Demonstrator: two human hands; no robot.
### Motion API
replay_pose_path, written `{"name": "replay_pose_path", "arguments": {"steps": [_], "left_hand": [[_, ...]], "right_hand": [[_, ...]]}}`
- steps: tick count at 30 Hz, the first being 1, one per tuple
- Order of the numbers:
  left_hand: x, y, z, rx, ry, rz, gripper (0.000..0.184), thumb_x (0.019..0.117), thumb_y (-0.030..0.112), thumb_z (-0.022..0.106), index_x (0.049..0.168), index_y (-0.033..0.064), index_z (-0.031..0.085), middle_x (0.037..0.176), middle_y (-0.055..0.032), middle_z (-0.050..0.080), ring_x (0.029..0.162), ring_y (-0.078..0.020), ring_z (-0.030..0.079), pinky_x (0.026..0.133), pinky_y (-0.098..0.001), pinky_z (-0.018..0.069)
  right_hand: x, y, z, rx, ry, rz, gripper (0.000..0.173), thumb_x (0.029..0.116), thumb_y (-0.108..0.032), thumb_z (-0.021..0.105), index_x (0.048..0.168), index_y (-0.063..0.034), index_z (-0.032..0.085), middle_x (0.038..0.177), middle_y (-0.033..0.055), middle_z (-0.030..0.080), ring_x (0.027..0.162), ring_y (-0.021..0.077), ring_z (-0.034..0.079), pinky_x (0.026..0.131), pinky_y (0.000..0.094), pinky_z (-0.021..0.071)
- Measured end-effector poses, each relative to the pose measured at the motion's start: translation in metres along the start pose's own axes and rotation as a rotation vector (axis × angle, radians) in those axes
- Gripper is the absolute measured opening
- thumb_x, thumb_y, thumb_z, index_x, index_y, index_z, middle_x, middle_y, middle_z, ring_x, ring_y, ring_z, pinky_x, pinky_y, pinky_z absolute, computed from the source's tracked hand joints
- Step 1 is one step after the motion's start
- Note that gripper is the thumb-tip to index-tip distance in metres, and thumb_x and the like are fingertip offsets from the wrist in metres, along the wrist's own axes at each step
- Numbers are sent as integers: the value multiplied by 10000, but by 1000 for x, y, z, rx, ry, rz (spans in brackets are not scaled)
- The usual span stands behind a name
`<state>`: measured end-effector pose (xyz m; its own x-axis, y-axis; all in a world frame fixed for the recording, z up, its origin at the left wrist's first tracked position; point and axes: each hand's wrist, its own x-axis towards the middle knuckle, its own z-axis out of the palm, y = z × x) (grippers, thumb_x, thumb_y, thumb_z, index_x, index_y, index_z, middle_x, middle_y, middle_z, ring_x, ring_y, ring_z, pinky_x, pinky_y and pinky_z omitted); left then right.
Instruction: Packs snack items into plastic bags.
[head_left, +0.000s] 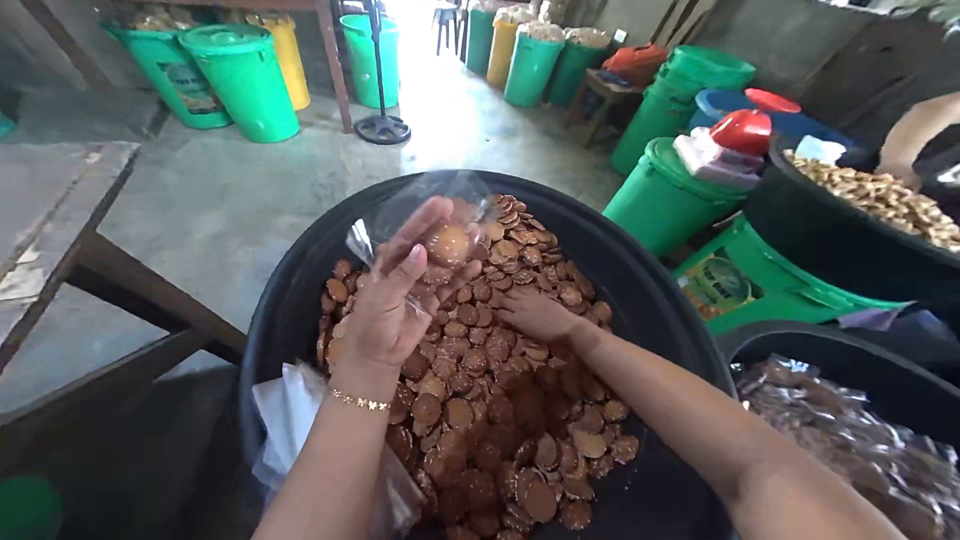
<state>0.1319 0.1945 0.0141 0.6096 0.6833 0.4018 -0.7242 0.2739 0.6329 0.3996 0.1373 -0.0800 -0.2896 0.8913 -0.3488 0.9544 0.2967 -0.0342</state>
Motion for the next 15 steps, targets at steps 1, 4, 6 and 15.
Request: {"name": "replay_pose_path", "arguments": {"steps": [1,4,6,15], "left_hand": [[0,0,0,-3,-10,-7,378,1007,283,620,1374,198,638,1423,-39,606,1188,-227,667,907,-379,613],[0,3,2,-37,-17,-52,414,1007,351,602,1380,170,617,1428,-54,601,1156,-228,688,814,-357,641],[-1,2,6,5,59,-61,340,1051,231,534,1376,162,604,1414,-52,605,1095,-209,708,780,-341,645],[2,-3,4,-62,64,-45,438,984,459,602,1291,153,670,1358,-97,642,1114,-251,698,892,-384,614]], "right_hand": [[3,-10,-3,3,-18,56,323,1022,48,462,1320,82,582,1377,315,567,1333,505,501,1127,633,361],[9,-46,-31,90,-137,348,412,1033,38,450,1441,94,475,1445,337,506,1370,519,462,1121,647,359],[13,-56,-39,228,-111,443,482,1053,-45,477,1522,37,401,1482,323,479,1383,498,463,1118,635,381],[22,-61,-31,499,51,484,503,1059,-111,504,1534,3,381,1510,277,471,1374,420,511,1134,553,413]]}}
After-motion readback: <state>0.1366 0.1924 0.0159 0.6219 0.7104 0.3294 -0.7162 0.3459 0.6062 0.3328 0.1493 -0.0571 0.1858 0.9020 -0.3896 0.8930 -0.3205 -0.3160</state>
